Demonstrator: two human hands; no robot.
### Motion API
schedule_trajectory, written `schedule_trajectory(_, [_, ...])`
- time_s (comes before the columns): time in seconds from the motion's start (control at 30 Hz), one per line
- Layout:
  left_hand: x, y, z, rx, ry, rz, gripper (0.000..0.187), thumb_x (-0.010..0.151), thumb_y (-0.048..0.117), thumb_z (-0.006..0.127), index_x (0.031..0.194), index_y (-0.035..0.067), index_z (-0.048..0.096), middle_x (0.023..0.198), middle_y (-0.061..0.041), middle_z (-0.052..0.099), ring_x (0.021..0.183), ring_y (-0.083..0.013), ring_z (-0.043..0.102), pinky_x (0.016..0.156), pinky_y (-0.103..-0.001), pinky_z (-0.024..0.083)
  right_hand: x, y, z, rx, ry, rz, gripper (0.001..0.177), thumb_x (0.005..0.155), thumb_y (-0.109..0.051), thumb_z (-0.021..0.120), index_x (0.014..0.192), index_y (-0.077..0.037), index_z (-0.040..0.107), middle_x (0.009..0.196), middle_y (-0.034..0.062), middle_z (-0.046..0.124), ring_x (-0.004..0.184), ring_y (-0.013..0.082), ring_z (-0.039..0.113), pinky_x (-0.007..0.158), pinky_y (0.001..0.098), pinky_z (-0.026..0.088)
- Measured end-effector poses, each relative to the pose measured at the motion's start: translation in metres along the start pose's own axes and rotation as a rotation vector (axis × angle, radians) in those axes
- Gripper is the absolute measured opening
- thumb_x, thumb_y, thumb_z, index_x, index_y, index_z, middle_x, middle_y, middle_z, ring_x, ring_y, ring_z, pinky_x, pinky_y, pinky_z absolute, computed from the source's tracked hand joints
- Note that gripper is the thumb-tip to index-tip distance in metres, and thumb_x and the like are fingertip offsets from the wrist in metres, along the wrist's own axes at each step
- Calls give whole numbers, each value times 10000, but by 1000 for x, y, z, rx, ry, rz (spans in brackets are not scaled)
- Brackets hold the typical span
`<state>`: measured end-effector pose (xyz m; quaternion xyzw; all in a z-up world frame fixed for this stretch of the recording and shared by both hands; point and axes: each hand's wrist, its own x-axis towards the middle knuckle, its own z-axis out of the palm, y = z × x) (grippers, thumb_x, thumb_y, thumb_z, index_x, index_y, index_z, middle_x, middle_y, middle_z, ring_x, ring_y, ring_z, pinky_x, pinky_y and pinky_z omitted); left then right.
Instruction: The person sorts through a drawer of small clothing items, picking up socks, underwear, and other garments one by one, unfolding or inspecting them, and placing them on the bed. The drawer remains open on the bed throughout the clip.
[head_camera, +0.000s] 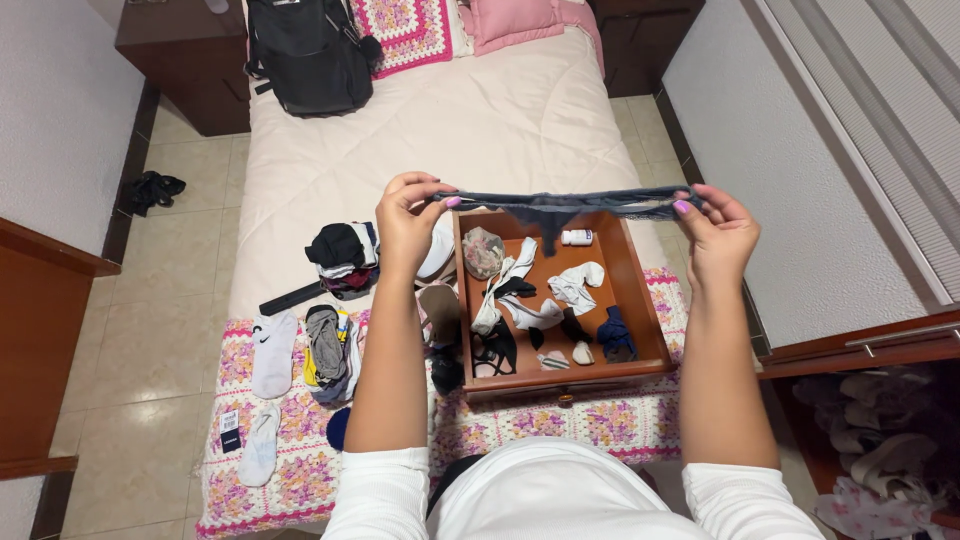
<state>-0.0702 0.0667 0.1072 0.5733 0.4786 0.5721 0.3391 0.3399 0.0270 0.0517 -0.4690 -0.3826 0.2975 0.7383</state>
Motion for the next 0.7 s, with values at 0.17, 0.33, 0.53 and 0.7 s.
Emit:
schedule_trajectory(0.17, [-3,0,6,-70,-29,38,141,809,71,864,933,72,796,1171,-162,698,1137,-346,679,992,-405,558,5,3,-5,-265,29,-193,259,839,-46,950,971,-80,729,1039,38,691,903,86,686,810,201,612])
schedule_trajectory(0.33, [-8,-11,24,-109,-3,-24,108,884,114,812,952,65,744,862,-104,747,842,-141,702,790,-291,602,1,16,3,-207,15,-117,277,883,-32,902,920,-84,632,955,31,665,900,91,675,834,200,594])
schedule_trajectory(0.53, [-24,10,60,-32,172,-197,158,820,126,833,898,40,726,730,-155,730,523,-151,675,503,-264,599,-12,24,33,-180,21,-100,262,846,-7,846,902,-96,607,855,3,597,843,75,624,756,185,552])
schedule_trajectory(0.7, [-30,24,96,47,56,-108,173,790,146,830,918,47,770,708,-182,723,599,-246,721,526,-352,577,-50,-23,96,-207,-90,-100,246,850,-19,822,896,-106,596,887,19,613,823,71,604,747,203,552])
